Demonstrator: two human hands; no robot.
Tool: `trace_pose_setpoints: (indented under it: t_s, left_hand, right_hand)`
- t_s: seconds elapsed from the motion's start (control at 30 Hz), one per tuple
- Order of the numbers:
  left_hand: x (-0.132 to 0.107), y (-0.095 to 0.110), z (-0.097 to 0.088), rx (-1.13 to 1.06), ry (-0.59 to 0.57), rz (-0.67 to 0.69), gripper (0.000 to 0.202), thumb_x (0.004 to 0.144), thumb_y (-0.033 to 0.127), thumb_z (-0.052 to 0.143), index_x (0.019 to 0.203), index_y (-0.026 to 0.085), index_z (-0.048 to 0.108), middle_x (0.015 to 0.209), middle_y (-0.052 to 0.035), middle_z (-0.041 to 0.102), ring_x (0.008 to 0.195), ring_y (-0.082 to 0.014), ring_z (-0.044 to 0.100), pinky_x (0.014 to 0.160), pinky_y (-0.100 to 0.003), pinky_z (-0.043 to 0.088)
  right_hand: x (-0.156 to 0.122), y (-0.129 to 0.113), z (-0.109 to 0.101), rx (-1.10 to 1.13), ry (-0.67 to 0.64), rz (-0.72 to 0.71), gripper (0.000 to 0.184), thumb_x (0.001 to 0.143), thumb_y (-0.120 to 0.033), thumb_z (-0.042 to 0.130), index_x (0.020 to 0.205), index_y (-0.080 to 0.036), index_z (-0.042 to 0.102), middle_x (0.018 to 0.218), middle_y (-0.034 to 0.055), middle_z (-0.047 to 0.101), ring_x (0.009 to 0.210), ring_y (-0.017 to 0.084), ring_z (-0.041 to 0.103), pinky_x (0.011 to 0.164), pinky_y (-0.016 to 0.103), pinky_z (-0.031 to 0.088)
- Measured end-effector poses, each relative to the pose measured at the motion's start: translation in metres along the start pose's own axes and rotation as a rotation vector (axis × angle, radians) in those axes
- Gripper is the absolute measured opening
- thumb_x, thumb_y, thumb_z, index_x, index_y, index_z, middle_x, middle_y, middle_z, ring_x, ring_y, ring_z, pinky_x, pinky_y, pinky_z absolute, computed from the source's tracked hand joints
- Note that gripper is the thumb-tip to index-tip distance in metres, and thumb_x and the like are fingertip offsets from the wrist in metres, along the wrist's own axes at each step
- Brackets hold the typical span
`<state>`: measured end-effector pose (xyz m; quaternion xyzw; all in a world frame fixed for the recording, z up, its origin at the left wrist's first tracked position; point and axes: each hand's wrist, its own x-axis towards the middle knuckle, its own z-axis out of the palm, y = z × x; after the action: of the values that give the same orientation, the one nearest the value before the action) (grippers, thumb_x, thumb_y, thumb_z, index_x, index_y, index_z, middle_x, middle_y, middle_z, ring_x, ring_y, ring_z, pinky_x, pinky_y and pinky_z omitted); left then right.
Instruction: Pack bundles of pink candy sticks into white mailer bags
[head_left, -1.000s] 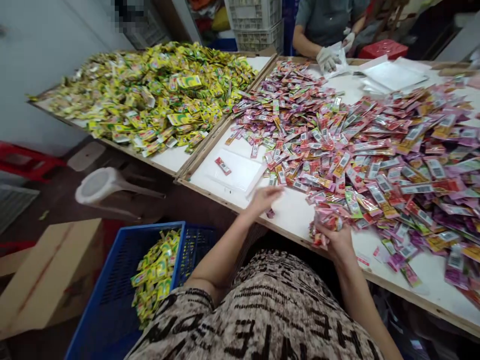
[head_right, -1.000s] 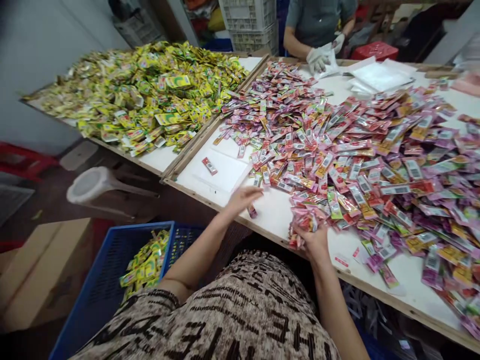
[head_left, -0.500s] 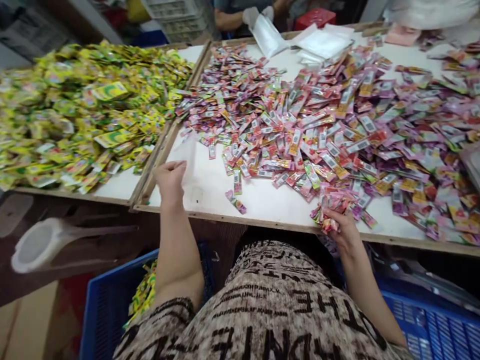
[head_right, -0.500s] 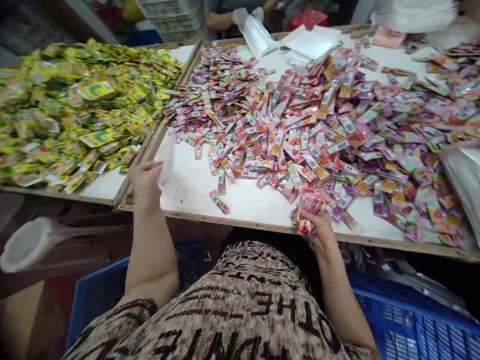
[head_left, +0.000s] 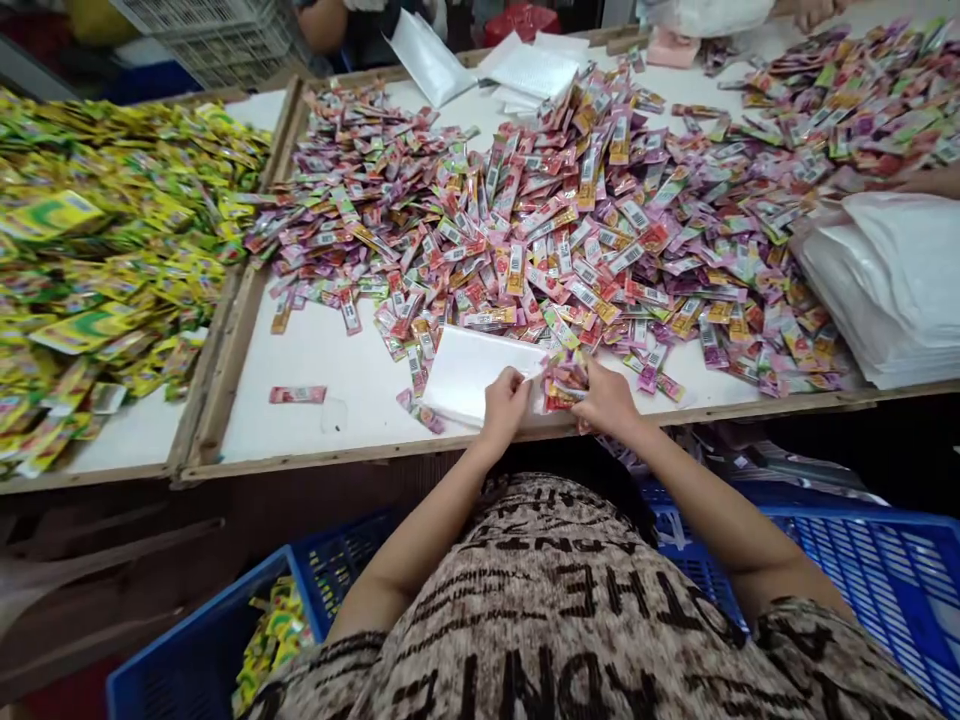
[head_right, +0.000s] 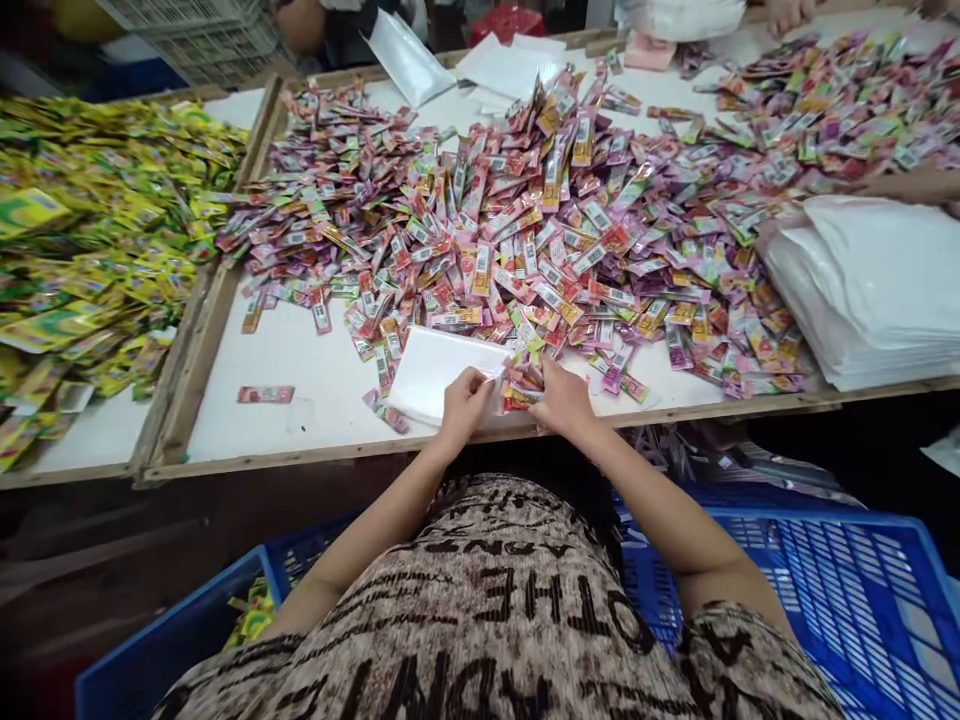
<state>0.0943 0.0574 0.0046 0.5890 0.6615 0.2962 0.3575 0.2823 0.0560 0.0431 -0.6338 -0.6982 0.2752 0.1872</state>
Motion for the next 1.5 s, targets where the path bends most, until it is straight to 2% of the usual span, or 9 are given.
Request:
trace_pose_setpoints:
  t_s: [0.1, 0.27, 0.47, 0.57, 0.7, 0.93, 1.1, 1.27, 1.5]
  left_hand:
    - [0.001, -0.007, -0.003, -0.171, 0.13, -0.012, 0.012, 0.085, 0.028, 0.058, 0.076, 0.021, 0.054, 0.064, 0.0045, 0.052, 0.063, -0.0142, 0.052, 0.064, -0.025, 0.04]
    - [0.024, 0.009, 0.001, -0.037, 0.094, -0.014, 0.01, 0.08, 0.02, 0.062, 0.088, 0.019, 0.069, 0.056, 0.0046, 0.054, 0.057, -0.0157, 0.053, 0.064, -0.028, 0.041]
    - [0.015, 0.037, -0.012, 0.337, 0.056, 0.403, 0.026, 0.084, 0.007, 0.052, 0.099, 0.02, 0.069, 0.095, -0.0078, 0.071, 0.095, -0.0231, 0.065, 0.085, -0.033, 0.047]
    - [-0.004, 0.033, -0.023, 0.52, 0.107, 0.321, 0.031, 0.083, 0.008, 0.054, 0.111, 0.018, 0.064, 0.101, -0.0108, 0.067, 0.095, -0.0254, 0.063, 0.081, -0.035, 0.047]
    - [-0.002, 0.029, -0.023, 0.534, 0.144, 0.27, 0.014, 0.083, 0.011, 0.056, 0.092, 0.018, 0.064, 0.089, -0.0086, 0.063, 0.079, -0.0225, 0.06, 0.071, -0.033, 0.045]
    - [0.01, 0.021, 0.003, 0.504, 0.186, 0.851, 0.021, 0.091, 0.013, 0.049, 0.078, 0.019, 0.064, 0.075, -0.0075, 0.059, 0.076, -0.0208, 0.056, 0.072, -0.034, 0.041]
    - [0.012, 0.006, -0.003, 0.105, 0.563, 0.584, 0.027, 0.086, 0.024, 0.058, 0.112, 0.015, 0.061, 0.108, -0.0154, 0.063, 0.099, -0.0257, 0.06, 0.085, -0.04, 0.049]
    - [0.017, 0.018, -0.006, -0.133, 0.267, 0.369, 0.036, 0.1, 0.032, 0.039, 0.126, 0.017, 0.058, 0.108, -0.0145, 0.07, 0.102, -0.0254, 0.066, 0.089, -0.038, 0.051]
    - [-0.005, 0.007, 0.006, -0.034, 0.206, 0.314, 0.04, 0.099, 0.028, 0.037, 0.129, 0.013, 0.058, 0.103, -0.0175, 0.074, 0.094, -0.0284, 0.071, 0.085, -0.037, 0.052]
  right_hand:
    - [0.001, 0.006, 0.014, -0.272, -0.058, -0.169, 0.075, 0.07, -0.014, 0.064, 0.143, -0.013, 0.047, 0.124, 0.0182, 0.067, 0.108, 0.031, 0.064, 0.091, 0.039, 0.05]
    - [0.003, 0.0, 0.014, -0.42, -0.181, -0.493, 0.064, 0.082, -0.022, 0.06, 0.144, -0.011, 0.047, 0.126, 0.0205, 0.064, 0.111, 0.032, 0.062, 0.096, 0.042, 0.044]
    - [0.022, -0.007, 0.01, -0.504, -0.216, -0.264, 0.048, 0.081, -0.025, 0.061, 0.126, -0.01, 0.053, 0.111, 0.0175, 0.068, 0.101, 0.03, 0.065, 0.083, 0.036, 0.047]
    - [0.025, -0.014, 0.015, -0.535, -0.23, -0.208, 0.048, 0.079, -0.022, 0.061, 0.124, -0.009, 0.052, 0.11, 0.0188, 0.068, 0.101, 0.03, 0.065, 0.082, 0.034, 0.048]
    - [0.025, -0.029, 0.024, -0.576, -0.181, -0.189, 0.047, 0.077, -0.017, 0.061, 0.122, -0.004, 0.056, 0.111, 0.0223, 0.067, 0.1, 0.032, 0.065, 0.086, 0.038, 0.049]
    - [0.025, -0.033, 0.022, -0.349, -0.195, -0.01, 0.026, 0.083, -0.028, 0.063, 0.103, -0.013, 0.072, 0.104, 0.017, 0.073, 0.1, 0.03, 0.069, 0.082, 0.033, 0.051]
    - [0.021, -0.034, 0.024, -0.058, 0.067, 0.16, 0.053, 0.074, -0.039, 0.07, 0.123, -0.019, 0.066, 0.112, 0.0122, 0.074, 0.103, 0.031, 0.07, 0.078, 0.033, 0.051]
    - [0.026, -0.045, 0.023, 0.103, 0.2, 0.186, 0.042, 0.069, -0.037, 0.07, 0.107, -0.017, 0.072, 0.101, 0.0128, 0.076, 0.094, 0.031, 0.071, 0.076, 0.034, 0.052]
    - [0.039, -0.032, 0.04, 0.703, 0.225, 0.204, 0.054, 0.061, -0.04, 0.075, 0.107, -0.013, 0.072, 0.103, 0.01, 0.076, 0.091, 0.027, 0.07, 0.076, 0.033, 0.054]
